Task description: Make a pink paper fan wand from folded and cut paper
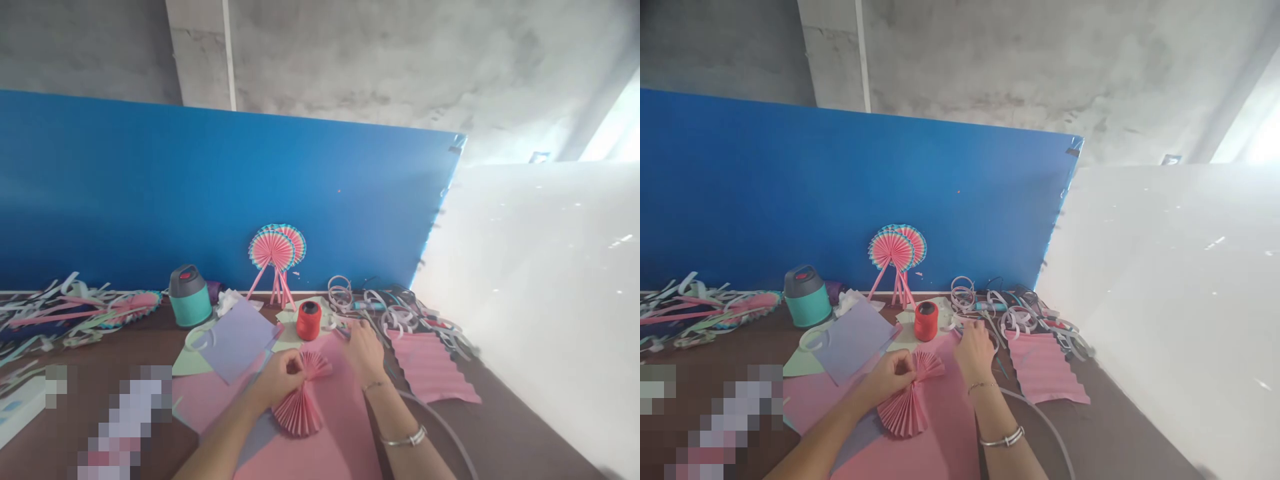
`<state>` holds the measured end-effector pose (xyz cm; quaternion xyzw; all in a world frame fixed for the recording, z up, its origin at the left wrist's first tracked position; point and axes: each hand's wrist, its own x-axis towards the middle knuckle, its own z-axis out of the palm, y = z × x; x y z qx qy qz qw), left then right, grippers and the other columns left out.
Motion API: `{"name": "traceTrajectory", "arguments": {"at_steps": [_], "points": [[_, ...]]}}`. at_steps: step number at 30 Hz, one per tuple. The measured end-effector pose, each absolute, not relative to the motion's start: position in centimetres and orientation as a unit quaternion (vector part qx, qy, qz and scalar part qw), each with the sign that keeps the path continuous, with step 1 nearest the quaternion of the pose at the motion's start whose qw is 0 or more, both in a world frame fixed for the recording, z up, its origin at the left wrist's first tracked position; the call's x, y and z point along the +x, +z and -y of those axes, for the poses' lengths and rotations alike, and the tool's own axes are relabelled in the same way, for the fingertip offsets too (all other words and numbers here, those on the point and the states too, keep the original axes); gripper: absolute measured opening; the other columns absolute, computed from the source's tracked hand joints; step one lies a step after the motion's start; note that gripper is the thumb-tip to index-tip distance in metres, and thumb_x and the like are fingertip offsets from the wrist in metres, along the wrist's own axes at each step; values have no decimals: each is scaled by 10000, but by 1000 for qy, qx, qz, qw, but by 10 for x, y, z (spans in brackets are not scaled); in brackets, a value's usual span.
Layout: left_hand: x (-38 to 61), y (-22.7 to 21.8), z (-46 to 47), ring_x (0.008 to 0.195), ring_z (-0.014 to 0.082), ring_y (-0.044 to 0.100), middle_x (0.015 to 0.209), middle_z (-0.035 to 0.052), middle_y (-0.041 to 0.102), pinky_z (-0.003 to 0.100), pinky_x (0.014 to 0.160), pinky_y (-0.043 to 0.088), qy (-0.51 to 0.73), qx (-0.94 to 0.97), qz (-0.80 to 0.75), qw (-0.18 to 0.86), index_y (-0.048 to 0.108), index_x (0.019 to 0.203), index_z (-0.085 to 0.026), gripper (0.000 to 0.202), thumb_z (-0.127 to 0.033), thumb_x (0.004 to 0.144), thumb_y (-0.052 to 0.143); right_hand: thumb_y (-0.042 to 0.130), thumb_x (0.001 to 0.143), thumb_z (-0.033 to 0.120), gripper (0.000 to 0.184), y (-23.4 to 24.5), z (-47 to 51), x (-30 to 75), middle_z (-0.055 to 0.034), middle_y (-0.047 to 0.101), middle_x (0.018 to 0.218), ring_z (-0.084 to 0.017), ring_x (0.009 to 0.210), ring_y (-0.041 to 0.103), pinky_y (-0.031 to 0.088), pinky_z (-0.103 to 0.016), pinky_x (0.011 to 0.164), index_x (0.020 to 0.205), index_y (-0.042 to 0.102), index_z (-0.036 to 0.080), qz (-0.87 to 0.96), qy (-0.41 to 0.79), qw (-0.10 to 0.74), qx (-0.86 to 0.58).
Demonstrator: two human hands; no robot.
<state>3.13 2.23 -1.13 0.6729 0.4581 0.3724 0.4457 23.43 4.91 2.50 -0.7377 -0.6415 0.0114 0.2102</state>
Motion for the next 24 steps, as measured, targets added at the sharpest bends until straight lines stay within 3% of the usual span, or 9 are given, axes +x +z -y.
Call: {"name": "traceTrajectory", "arguments": {"at_steps": [3,6,11,17,21,24], "points": [[34,-12,-22,469,112,517,500,-48,525,223,463,357,370,629,-460,506,470,611,-194,112,-172,641,576,633,803,293,275,25,-53,251,-157,667,1070,-287,994,637,435,-325,758,1052,672,182,619,26,128,-775],[38,-11,-21,434,99,529,520,-60,546,202,415,338,375,577,-463,558,477,681,-193,157,-187,624,623,559,852,303,235,23,-57,259,-143,687,1021,-272,969,656,451,-332,786,1009,691,188,608,33,128,-783],[38,-8,-21,427,98,552,579,-62,582,198,402,359,395,522,-459,601,492,812,-194,308,-240,599,709,442,866,145,449,22,-64,264,-188,498,1326,-242,1152,567,441,-295,868,1311,501,133,573,-1,144,-807],[32,0,-22,531,98,541,629,-26,622,208,469,344,431,518,-469,571,576,842,-164,320,-293,600,740,481,835,128,291,24,-56,262,-185,600,1166,-293,1105,591,458,-341,856,1079,639,128,612,39,73,-787],[28,-2,-24,645,124,587,677,-13,639,246,617,414,472,496,-468,559,614,844,-156,326,-304,587,749,469,841,109,324,26,-49,257,-229,579,1199,-307,1053,625,471,-363,829,1134,606,93,621,52,43,-781],[26,-8,-29,613,125,577,662,-8,636,256,605,414,478,494,-463,560,604,827,-159,299,-306,598,727,444,844,79,317,29,-46,258,-231,630,1128,-316,1079,615,466,-376,845,1107,620,70,621,63,27,-781]]}}
